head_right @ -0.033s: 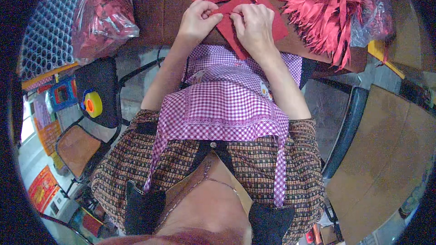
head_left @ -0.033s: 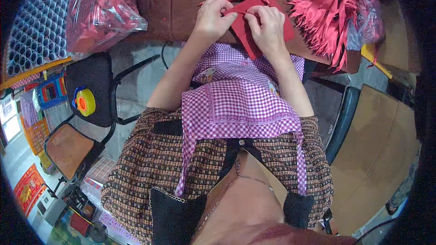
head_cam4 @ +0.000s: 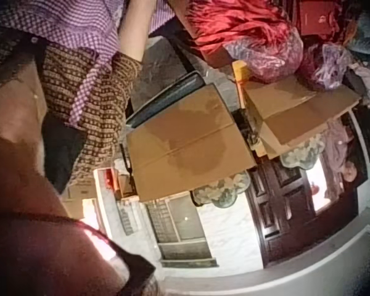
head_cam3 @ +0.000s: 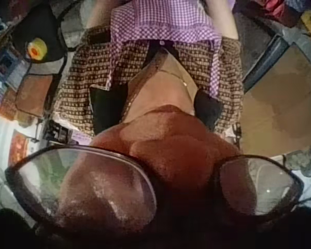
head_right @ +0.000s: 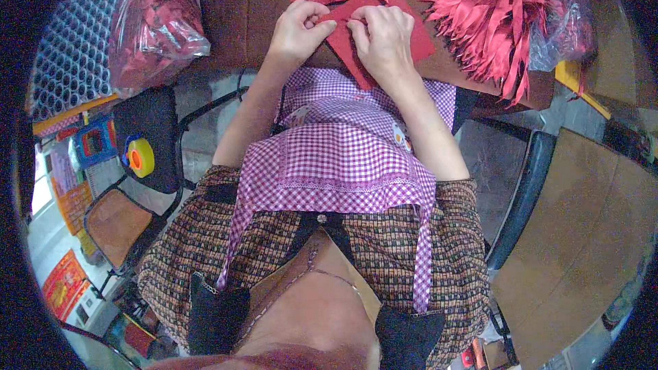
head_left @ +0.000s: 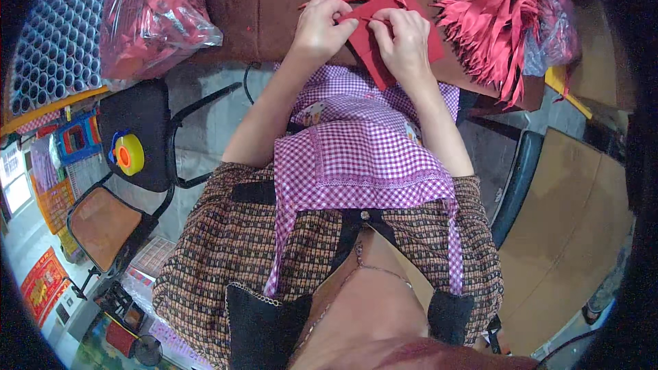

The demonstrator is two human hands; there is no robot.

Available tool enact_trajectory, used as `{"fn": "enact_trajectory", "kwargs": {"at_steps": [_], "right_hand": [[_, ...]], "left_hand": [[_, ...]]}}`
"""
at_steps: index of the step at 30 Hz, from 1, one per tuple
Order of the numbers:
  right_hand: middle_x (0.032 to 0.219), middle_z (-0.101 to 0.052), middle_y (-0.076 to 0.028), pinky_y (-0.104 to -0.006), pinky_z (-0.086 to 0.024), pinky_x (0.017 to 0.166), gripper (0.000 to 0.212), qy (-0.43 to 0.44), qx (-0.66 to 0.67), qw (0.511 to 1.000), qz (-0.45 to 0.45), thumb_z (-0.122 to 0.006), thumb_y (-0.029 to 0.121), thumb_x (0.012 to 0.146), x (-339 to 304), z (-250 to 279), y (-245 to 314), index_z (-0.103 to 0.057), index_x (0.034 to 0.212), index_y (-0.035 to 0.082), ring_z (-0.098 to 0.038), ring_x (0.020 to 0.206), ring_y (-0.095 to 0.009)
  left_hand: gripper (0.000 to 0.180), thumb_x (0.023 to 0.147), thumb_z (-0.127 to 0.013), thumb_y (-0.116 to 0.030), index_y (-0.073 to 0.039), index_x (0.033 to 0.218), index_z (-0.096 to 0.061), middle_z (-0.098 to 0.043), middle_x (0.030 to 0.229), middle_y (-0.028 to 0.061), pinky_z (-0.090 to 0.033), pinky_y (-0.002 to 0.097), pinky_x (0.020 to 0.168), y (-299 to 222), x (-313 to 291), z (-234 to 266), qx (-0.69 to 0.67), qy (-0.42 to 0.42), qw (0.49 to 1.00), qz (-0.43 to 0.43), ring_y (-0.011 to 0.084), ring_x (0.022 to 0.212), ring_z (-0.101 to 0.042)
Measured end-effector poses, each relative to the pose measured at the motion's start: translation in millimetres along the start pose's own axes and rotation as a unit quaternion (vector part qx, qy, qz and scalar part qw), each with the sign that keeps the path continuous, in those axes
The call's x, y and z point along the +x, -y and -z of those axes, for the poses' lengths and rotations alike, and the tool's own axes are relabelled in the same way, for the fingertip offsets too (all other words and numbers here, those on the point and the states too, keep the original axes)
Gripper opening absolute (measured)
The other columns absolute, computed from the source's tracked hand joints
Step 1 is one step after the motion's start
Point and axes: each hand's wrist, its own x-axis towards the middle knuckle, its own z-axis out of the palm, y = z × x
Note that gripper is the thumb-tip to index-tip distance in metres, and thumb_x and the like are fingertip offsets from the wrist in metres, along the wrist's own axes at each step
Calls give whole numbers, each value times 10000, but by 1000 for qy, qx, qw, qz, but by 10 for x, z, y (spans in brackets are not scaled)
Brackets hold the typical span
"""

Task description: The person attaches ribbon handles to small gift bags by hand, threading ribbons through the slots of each bag.

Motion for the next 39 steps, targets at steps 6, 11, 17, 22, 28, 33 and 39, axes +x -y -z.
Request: {"fn": "enact_trajectory", "kwargs": {"at_steps": [6, 11, 17, 22, 28, 33, 39], "right_hand": [[744, -604, -61, -404, -374, 713, 111, 5, -24, 1000, 2, -665, 161, 749, -11, -27, -30, -614, 804, 80, -538, 759, -262], [729, -603, -82, -420, -378, 721, 127, 20, -45, 999, 12, -658, 161, 756, 13, 7, 23, -605, 792, 50, -545, 744, -276], [722, -597, -89, -426, -373, 735, 125, 50, -56, 997, -16, -654, 153, 752, 44, 54, 126, -596, 775, 45, -543, 751, -280], [722, -571, -83, -406, -375, 734, 120, 14, -105, 994, 19, -649, 140, 762, 56, 66, 213, -568, 776, 53, -537, 739, -272], [720, -552, -95, -407, -364, 755, 150, -8, -124, 992, 26, -664, 141, 739, 34, 38, 248, -547, 771, 52, -522, 758, -271], [704, -538, -88, -404, -364, 745, 159, -24, -138, 989, 47, -667, 135, 730, 13, 18, 282, -534, 757, 52, -513, 737, -261], [688, -562, -83, -406, -375, 732, 144, -16, -39, 998, -45, -664, 128, 729, -31, -55, 212, -543, 746, 52, -535, 705, -271]], "left_hand": [[243, 673, -728, -169, -37, 863, -654, -549, 806, 105, -477, 351, 709, -11, 7, -6, -26, 19, 999, 34, 235, 768, -570], [256, 693, -759, -141, -24, 900, -664, -531, 786, 21, -446, 244, 612, -16, -3, 2, -6, 5, 1000, -4, 95, 666, -500], [192, 678, -745, -107, -32, 826, -650, -567, 823, 49, -474, 271, 661, -13, 4, 9, -4, -23, 998, -61, 147, 728, -563], [143, 632, -689, -81, -48, 754, -624, -624, 841, 61, -425, 336, 752, -119, 30, 42, -41, -52, 982, -175, 236, 805, -556], [87, 666, -648, -74, -58, 745, -615, -639, 833, 25, -411, 337, 744, -140, 22, 36, -34, -55, 979, -194, 222, 773, -528], [90, 693, -632, -85, -44, 771, -614, -637, 833, 57, -420, 340, 757, -107, -7, 12, -57, -53, 978, -196, 237, 783, -542], [116, 714, -625, -77, -14, 812, -622, -640, 828, 91, -446, 358, 761, -126, -50, -13, -85, -48, 982, -159, 258, 811, -572]]}}
